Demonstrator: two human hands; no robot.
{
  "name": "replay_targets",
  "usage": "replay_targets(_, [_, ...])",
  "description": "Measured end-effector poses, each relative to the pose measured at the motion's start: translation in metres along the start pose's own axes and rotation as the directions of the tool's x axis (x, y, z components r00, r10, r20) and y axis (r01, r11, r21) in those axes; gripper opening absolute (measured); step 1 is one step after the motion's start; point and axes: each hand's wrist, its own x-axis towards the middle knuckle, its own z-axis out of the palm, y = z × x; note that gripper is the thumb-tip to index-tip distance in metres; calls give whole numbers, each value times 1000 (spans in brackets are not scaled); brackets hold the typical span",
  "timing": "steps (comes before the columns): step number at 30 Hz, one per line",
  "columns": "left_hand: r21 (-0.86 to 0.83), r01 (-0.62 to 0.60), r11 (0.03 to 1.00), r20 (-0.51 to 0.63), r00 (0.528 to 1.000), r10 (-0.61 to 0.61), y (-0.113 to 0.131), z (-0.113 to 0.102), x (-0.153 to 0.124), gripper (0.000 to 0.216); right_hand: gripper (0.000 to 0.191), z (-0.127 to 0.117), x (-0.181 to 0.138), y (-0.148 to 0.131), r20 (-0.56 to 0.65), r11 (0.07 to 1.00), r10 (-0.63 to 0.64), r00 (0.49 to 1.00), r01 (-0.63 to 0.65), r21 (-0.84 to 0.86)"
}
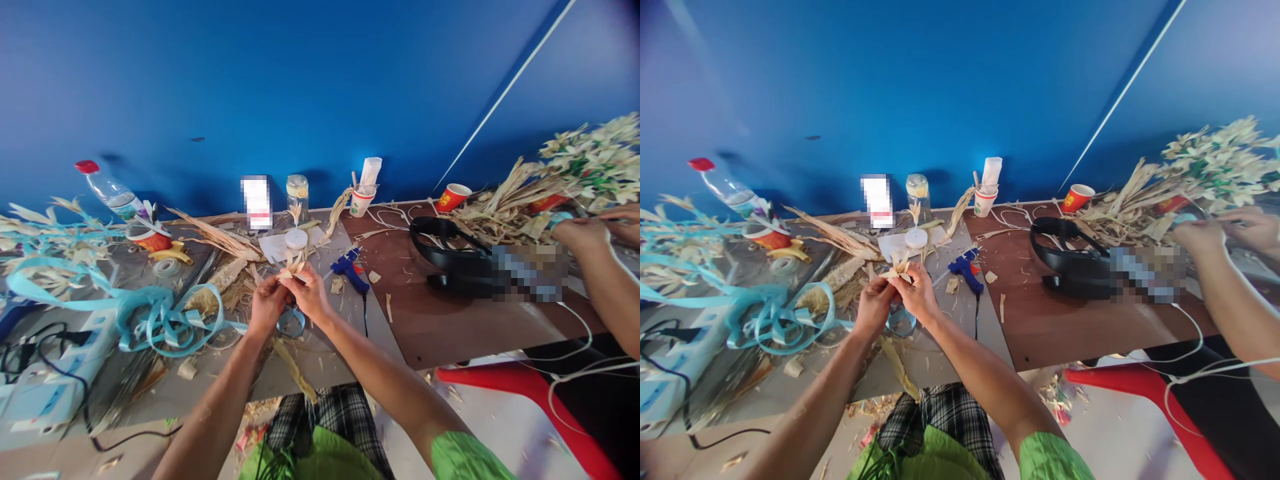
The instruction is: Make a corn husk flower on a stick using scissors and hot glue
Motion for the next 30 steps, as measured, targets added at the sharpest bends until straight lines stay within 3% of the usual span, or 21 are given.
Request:
replay_targets(3, [-104,48,993,75,996,-40,-1,-1,1,17,13,-4,1,-5,24,1000,27,999,-27,1])
replay_targets(6, [-249,51,967,67,997,-36,0,-3,2,16,17,-8,0,-10,127,999,4,992,-9,45])
replay_targets(10, [-352,72,933,42,997,-61,5,-5,4,15,32,-13,-1,-12,177,963,52,983,-96,250])
replay_targets(15, [-352,146,924,89,988,-123,8,-6,4,15,20,-14,4,-10,192,876,191,963,-255,410])
replay_targets(25, [-308,112,945,111,991,-81,3,-2,3,15,15,-11,4,-17,231,829,175,957,-270,490])
replay_targets(30, [-305,164,938,184,977,-111,3,-5,1,11,22,-15,5,-16,336,798,207,919,-358,484])
